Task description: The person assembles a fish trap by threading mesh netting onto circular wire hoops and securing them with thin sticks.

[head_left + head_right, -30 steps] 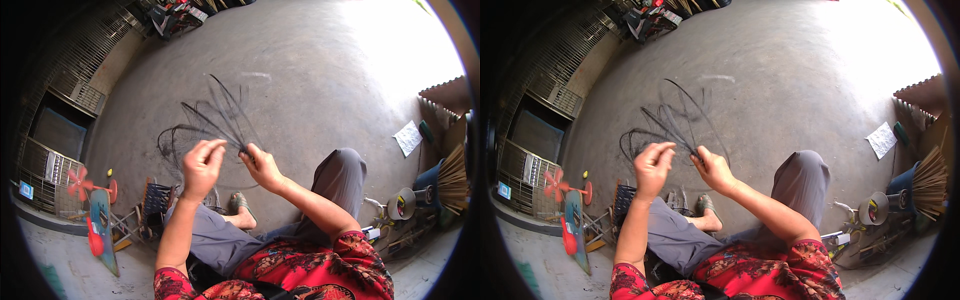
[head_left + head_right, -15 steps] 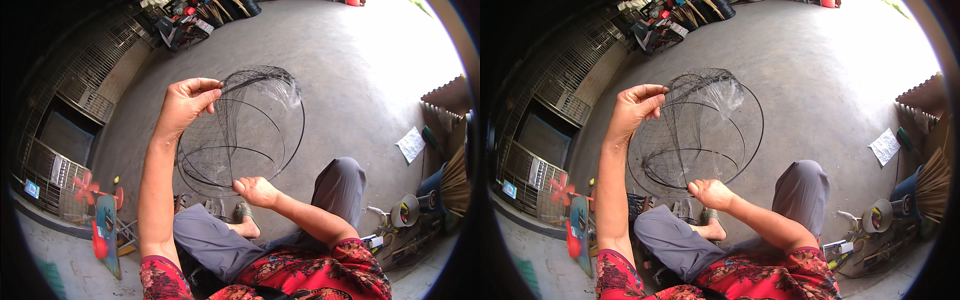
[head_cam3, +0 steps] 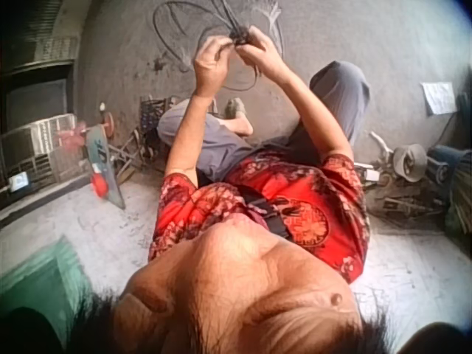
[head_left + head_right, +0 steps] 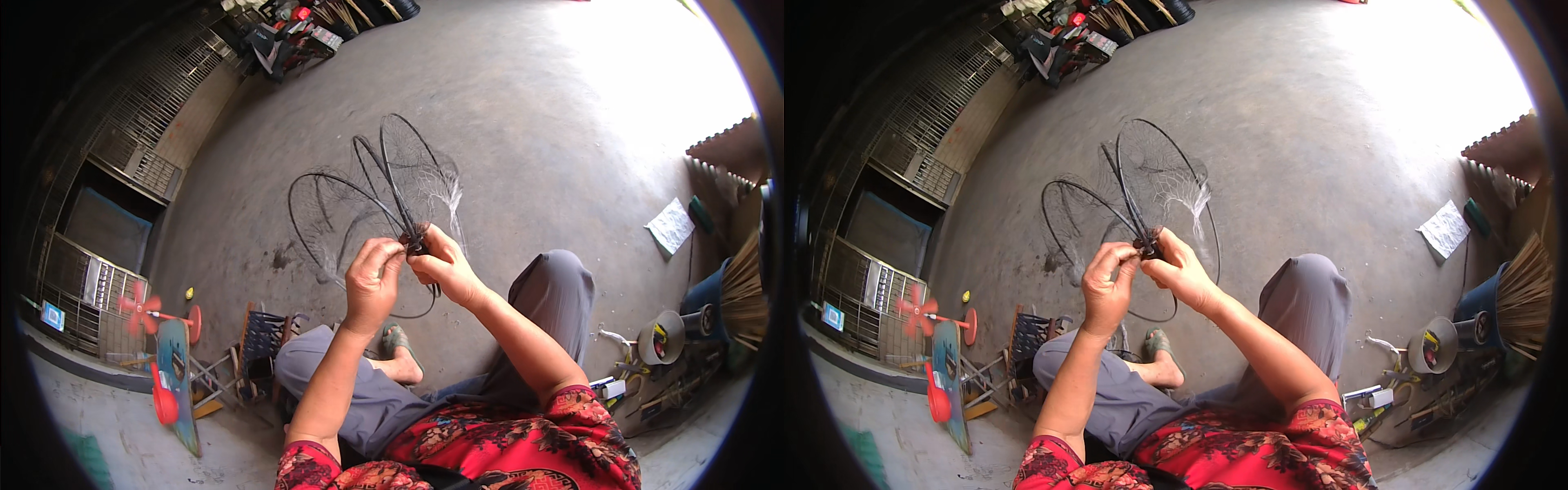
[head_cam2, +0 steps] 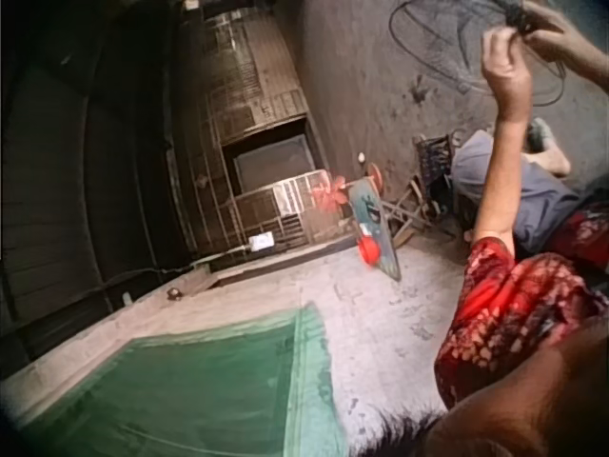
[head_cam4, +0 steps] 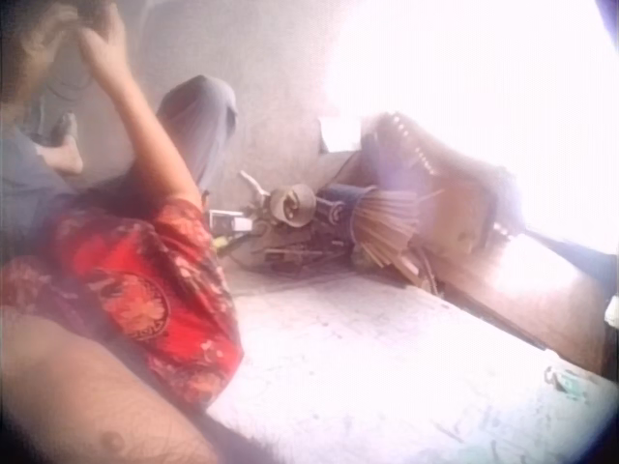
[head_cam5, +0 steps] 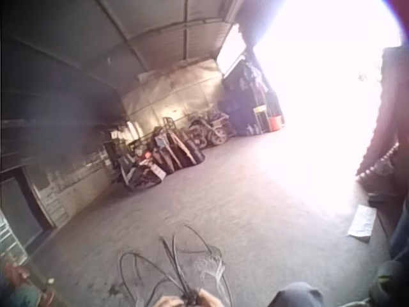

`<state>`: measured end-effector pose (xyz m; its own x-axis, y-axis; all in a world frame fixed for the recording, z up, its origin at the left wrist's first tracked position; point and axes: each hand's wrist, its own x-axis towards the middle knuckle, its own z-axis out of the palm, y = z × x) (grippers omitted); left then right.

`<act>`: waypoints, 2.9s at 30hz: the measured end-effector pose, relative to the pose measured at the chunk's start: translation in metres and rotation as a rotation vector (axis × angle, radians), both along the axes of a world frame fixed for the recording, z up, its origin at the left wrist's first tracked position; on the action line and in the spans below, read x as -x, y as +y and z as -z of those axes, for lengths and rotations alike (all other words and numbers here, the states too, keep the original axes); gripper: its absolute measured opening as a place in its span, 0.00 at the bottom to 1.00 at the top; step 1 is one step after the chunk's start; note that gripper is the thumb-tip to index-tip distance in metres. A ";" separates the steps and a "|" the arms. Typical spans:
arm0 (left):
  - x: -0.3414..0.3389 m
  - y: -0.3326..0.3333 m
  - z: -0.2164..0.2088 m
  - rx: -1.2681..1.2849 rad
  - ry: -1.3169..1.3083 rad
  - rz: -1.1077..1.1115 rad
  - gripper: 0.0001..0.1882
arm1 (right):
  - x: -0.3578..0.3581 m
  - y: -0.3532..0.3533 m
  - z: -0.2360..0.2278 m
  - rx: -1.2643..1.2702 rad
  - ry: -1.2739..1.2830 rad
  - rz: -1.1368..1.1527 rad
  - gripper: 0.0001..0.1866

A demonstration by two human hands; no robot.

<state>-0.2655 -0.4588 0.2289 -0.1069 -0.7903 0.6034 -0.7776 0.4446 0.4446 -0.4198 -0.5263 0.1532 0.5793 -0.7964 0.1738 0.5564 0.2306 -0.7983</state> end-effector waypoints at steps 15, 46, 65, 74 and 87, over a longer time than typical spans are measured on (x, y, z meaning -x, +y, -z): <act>-0.165 -0.011 -0.072 0.403 -0.366 -0.593 0.11 | -0.050 0.048 -0.023 0.093 0.145 0.123 0.16; -0.299 0.037 0.018 0.298 0.677 -0.455 0.14 | -0.006 -0.010 -0.066 -0.095 -0.547 -0.304 0.18; -0.053 0.049 -0.004 -0.606 0.916 0.115 0.16 | -0.113 0.011 0.029 0.176 0.019 0.447 0.07; -0.140 0.027 0.129 -0.448 0.869 -0.392 0.14 | -0.112 0.020 0.025 0.425 0.106 0.418 0.08; -0.136 0.016 0.156 -0.545 1.299 -0.371 0.07 | -0.109 0.006 0.041 0.376 0.156 0.464 0.11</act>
<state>-0.1292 -0.4425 0.0734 0.5260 -0.8085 -0.2637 0.2652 -0.1387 0.9542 -0.3113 -0.5200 0.1123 0.2280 -0.8724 0.4323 0.4011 -0.3204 -0.8582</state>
